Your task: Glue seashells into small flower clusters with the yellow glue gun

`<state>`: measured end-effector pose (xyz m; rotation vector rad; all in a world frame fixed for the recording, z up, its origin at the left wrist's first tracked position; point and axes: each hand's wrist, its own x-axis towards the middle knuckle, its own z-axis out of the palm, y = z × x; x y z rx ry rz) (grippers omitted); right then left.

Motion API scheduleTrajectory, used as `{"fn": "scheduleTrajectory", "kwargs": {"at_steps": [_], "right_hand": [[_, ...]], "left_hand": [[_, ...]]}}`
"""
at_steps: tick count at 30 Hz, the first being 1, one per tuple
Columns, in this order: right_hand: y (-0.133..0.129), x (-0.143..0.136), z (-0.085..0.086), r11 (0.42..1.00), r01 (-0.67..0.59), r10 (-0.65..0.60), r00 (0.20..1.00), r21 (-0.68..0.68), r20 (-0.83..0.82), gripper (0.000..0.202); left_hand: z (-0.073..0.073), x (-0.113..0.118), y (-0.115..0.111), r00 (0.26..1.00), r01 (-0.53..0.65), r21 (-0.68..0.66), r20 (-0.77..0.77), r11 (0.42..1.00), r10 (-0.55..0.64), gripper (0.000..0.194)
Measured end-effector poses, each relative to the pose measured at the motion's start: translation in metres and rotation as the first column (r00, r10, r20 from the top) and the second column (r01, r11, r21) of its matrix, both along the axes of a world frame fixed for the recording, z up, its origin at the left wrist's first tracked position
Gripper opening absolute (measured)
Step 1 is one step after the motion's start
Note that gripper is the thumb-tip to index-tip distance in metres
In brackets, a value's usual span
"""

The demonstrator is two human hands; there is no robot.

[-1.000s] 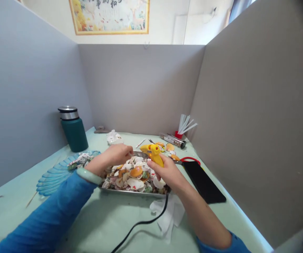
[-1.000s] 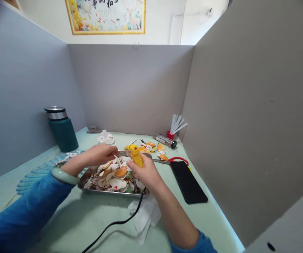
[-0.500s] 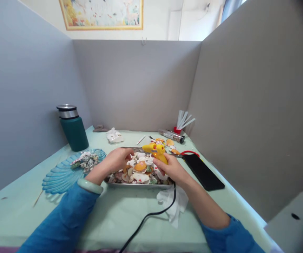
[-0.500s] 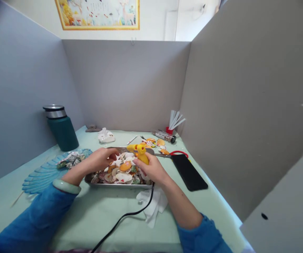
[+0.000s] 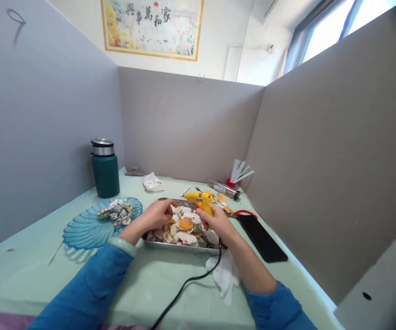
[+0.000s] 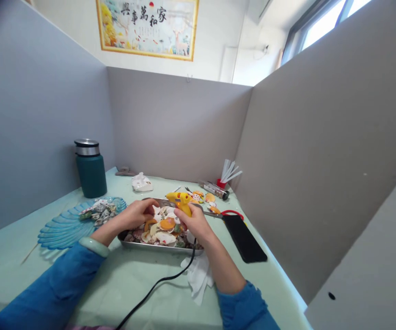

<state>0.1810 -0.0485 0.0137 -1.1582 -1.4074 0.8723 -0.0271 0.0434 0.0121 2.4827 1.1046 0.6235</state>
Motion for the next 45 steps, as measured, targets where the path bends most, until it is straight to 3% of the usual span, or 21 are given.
{"fn": "scheduleTrajectory", "kwargs": {"at_steps": [4,7,10,13,21,25,26,28,30,31,33,36,40,45], "right_hand": [[-0.001,0.0,-0.001,0.999,0.027,-0.024,0.996,0.038,-0.081,0.033],[0.0,-0.005,0.002,0.997,0.024,-0.01,0.984,0.074,-0.178,0.034],[0.002,-0.011,0.005,0.995,-0.012,0.038,0.964,0.099,-0.264,0.038],[0.002,-0.018,0.003,0.994,0.001,0.031,0.958,0.111,-0.287,0.04],[-0.001,-0.027,-0.007,0.992,0.074,-0.048,0.969,0.1,-0.241,0.037],[0.0,-0.027,-0.01,0.986,0.126,-0.108,0.982,0.106,-0.156,0.031],[0.001,-0.026,-0.011,0.986,0.129,-0.113,0.983,0.108,-0.142,0.03],[0.001,-0.025,-0.011,0.986,0.123,-0.109,0.985,0.108,-0.132,0.03],[0.001,-0.024,-0.011,0.988,0.111,-0.096,0.986,0.105,-0.137,0.031],[0.001,-0.024,-0.01,0.989,0.106,-0.091,0.986,0.101,-0.139,0.033],[0.0,-0.023,-0.009,0.991,0.101,-0.089,0.987,0.085,-0.134,0.035],[-0.001,-0.023,-0.009,0.992,0.098,-0.089,0.988,0.073,-0.125,0.037],[-0.001,-0.022,-0.011,0.993,0.093,-0.083,0.989,0.076,-0.124,0.036],[-0.001,-0.021,-0.012,0.992,0.087,-0.079,0.993,0.089,-0.093,0.034]], "left_hand": [[0.004,0.004,-0.008,0.934,0.053,-0.283,0.353,0.958,0.053,0.032],[0.008,0.007,-0.018,0.799,0.25,-0.512,0.589,0.822,0.123,0.037],[0.014,0.007,-0.029,0.686,0.456,-0.596,0.708,0.66,0.166,0.04],[0.016,0.007,-0.035,0.606,0.552,-0.574,0.774,0.605,0.183,0.037],[0.008,0.015,-0.038,0.547,0.558,-0.543,0.809,0.627,0.214,0.031],[0.007,0.015,-0.035,0.578,0.533,-0.548,0.792,0.644,0.196,0.033],[0.007,0.014,-0.032,0.609,0.494,-0.547,0.772,0.676,0.18,0.033],[0.006,0.009,-0.025,0.717,0.333,-0.502,0.685,0.798,0.131,0.029],[0.004,0.004,-0.018,0.853,0.05,-0.316,0.507,0.947,0.124,0.02],[0.003,0.002,-0.015,0.916,-0.072,-0.184,0.378,0.98,0.138,0.019],[0.002,-0.003,-0.012,0.969,-0.187,0.043,0.172,0.981,0.177,0.023],[0.003,-0.007,-0.012,0.989,-0.145,0.162,0.046,0.976,0.14,0.03],[0.005,-0.011,-0.012,1.0,0.0,0.082,0.007,0.997,-0.001,0.031],[0.0,-0.009,-0.013,0.995,0.036,0.047,-0.098,0.998,-0.031,0.039]]}}
